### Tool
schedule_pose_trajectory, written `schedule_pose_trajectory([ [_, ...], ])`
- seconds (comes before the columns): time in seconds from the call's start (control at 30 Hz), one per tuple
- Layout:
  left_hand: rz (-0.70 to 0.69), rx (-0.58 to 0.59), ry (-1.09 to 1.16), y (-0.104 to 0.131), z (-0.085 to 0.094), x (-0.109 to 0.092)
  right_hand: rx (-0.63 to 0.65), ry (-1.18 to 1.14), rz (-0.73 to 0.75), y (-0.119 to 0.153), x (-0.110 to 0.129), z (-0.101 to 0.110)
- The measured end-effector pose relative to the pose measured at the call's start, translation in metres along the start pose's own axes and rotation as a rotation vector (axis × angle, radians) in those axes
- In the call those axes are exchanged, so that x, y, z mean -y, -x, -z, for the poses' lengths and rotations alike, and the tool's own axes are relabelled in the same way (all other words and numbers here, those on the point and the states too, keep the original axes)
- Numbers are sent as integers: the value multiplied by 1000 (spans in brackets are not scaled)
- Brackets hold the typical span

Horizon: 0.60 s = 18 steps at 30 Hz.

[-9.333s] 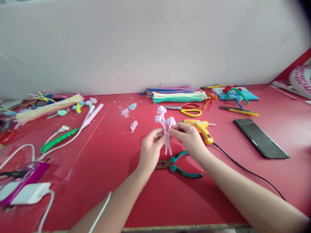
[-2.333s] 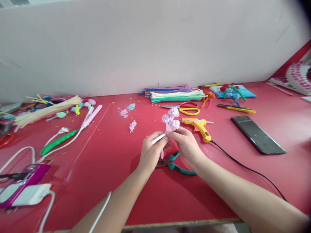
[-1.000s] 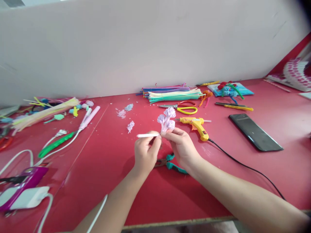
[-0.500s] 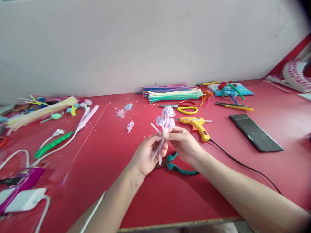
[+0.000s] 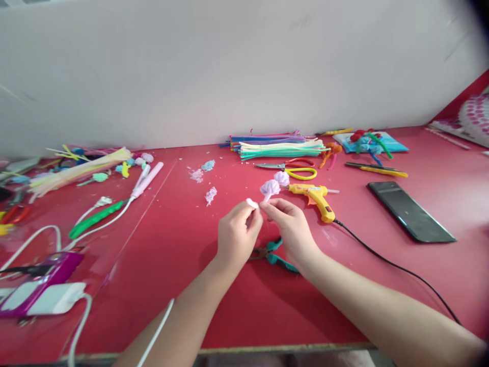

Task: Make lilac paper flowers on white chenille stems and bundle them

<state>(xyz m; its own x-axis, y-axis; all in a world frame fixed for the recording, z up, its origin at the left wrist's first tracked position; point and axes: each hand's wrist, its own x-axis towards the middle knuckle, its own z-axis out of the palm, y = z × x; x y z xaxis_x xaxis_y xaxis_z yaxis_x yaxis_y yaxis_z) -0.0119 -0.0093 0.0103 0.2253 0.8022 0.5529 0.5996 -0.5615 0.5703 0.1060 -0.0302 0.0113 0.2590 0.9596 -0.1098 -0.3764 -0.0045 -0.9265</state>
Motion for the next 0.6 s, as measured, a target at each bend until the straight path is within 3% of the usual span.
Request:
schedule_pose_trajectory([
  [0.1, -228, -22, -222, 2, 0, 2, -36, -10, 21, 1, 1, 0],
  [0.17, -188, -21, -200, 2, 0, 1, -45, -38, 13, 1, 0, 0],
  [0.23, 6, 10, 9, 0, 0, -2, -45, -68, 7, 0, 0, 0],
  [0.4, 592, 212, 808, -7, 1, -6, 31, -79, 34, -3, 3, 2],
  [0.6, 1026, 360, 1240, -16, 5, -3, 115, -121, 44, -10, 1, 9],
])
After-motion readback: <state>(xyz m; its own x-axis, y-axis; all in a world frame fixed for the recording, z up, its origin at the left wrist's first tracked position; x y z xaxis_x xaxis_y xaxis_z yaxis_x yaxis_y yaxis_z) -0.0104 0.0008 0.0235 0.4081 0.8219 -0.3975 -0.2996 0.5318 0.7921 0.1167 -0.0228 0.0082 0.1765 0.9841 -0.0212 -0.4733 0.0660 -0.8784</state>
